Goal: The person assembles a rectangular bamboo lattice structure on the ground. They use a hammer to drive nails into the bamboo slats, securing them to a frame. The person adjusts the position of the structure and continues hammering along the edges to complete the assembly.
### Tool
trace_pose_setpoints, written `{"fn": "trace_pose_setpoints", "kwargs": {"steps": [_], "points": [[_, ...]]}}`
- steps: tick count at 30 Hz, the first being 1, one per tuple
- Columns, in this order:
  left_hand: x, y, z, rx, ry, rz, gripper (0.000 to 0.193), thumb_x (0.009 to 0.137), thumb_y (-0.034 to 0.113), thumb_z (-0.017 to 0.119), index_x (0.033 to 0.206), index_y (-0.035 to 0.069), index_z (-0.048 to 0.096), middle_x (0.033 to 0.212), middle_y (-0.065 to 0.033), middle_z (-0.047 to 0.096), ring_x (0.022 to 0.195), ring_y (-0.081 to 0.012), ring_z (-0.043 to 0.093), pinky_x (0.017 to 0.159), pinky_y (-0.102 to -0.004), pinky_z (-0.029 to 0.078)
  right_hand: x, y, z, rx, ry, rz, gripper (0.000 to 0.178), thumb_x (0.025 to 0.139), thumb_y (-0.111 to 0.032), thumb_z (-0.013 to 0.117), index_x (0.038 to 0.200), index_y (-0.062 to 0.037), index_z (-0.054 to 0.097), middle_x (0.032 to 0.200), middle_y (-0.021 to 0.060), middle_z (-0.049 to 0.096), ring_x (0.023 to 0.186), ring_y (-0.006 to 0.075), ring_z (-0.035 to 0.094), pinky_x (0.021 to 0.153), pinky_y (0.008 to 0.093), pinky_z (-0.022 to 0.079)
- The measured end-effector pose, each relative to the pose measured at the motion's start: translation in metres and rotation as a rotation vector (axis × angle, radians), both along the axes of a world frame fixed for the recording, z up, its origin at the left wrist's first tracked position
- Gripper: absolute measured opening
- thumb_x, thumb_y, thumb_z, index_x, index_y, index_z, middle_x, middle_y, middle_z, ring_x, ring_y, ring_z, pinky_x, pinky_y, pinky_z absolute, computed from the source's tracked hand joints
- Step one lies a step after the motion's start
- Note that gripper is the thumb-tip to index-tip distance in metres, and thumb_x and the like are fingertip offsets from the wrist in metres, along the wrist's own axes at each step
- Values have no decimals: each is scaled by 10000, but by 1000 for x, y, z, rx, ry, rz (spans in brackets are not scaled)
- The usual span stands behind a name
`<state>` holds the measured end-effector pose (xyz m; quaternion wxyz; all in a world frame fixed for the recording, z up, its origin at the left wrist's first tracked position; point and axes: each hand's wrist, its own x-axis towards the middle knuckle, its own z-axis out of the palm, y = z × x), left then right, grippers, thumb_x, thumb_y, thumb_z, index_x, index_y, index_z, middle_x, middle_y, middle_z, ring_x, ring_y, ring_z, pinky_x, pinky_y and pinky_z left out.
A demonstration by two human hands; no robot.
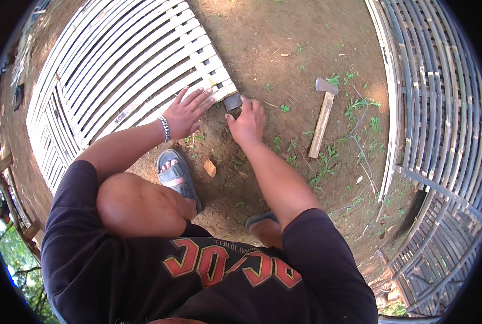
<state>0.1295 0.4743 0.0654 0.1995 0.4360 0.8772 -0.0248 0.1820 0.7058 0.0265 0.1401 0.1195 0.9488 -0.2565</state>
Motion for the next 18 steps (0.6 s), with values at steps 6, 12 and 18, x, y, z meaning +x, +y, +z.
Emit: {"fn": "trace_pose_setpoints", "kwargs": {"steps": [6, 12, 18], "points": [[0, 8, -11, -66, 51, 27, 828, 964, 322, 633, 1651, 137, 210, 1713, -113, 199, 1573, -281, 216, 1258, -583, 197, 22, 16, 15, -65, -48, -54, 746, 848, -340, 823, 1482, -130, 490, 1408, 153, 488, 1366, 360, 440, 1157, 518, 356], [-1, 1, -10, -41, 11, 100, 760, 969, 268, 649, 1628, 206, 277, 1634, -109, 326, 1514, -283, 319, 1233, -563, 273, 47, 95, 23, 187, -30, -270, 728, 876, -379, 796, 1484, -120, 489, 1483, 187, 430, 1419, 372, 384, 1209, 549, 257], [-4, -2, -14, -13, 22, 74, 736, 954, 269, 674, 1605, 238, 333, 1552, -83, 428, 1458, -270, 393, 1174, -546, 355, 62, 196, -7, 439, 111, -498, 687, 850, -291, 793, 1442, -94, 505, 1360, 180, 521, 1299, 390, 488, 1098, 534, 388]]}}
